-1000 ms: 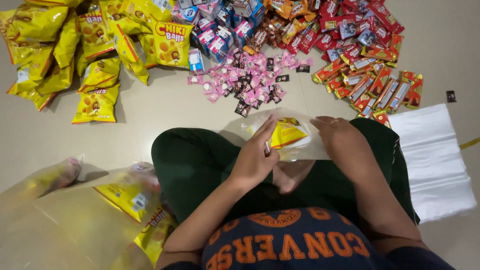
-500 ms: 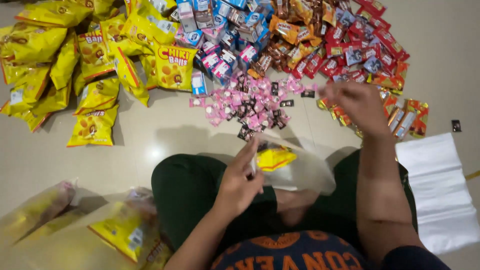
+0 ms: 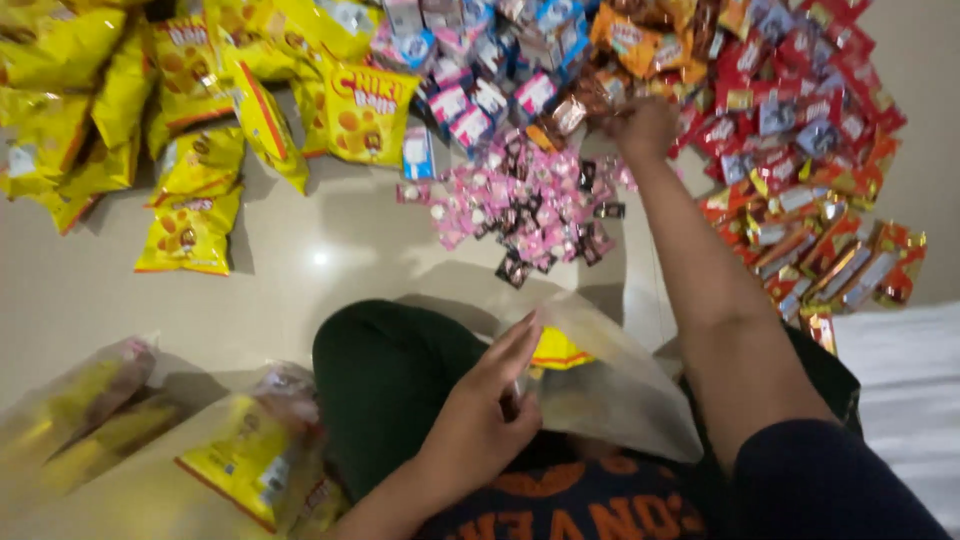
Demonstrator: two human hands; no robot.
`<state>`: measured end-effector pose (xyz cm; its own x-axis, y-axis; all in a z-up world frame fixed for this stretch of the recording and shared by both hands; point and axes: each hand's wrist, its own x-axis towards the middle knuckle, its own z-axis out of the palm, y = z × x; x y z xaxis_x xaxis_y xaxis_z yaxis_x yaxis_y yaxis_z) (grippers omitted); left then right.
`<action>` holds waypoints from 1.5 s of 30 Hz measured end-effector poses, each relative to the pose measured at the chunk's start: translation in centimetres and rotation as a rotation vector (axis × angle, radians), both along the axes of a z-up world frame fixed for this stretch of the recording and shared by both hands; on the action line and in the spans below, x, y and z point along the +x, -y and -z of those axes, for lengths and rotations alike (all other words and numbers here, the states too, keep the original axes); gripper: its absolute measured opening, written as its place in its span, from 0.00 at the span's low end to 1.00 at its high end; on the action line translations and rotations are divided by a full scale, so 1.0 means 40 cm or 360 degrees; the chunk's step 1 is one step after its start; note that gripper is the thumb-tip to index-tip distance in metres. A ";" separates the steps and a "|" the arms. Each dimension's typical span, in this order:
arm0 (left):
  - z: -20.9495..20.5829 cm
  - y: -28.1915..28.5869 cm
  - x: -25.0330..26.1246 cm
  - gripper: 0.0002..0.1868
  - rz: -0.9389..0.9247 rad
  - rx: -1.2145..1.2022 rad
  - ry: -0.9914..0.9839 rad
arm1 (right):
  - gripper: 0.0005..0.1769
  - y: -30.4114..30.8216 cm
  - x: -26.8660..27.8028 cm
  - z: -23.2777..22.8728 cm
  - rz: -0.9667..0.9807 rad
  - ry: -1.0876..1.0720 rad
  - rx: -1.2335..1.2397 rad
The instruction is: The person is sorting various snack items and placing them into clear plastic bags while sitting on the floor.
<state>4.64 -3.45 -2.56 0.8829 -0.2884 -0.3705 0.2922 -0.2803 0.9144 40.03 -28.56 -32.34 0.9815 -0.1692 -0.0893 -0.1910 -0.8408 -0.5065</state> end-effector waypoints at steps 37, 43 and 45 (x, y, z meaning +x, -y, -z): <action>0.216 -0.054 -0.205 0.38 -0.0546 -0.0071 0.0973 | 0.68 0.191 -0.908 -0.526 -0.0957 -0.0286 -0.0237; 0.362 -0.044 -0.200 0.70 0.0096 0.0614 0.0641 | 0.57 0.191 -0.859 -0.341 -0.1182 -0.0011 0.0608; 0.350 -0.001 -0.167 0.69 0.0045 0.0496 0.0681 | 0.61 0.167 -0.845 -0.355 -0.0966 -0.0096 0.1053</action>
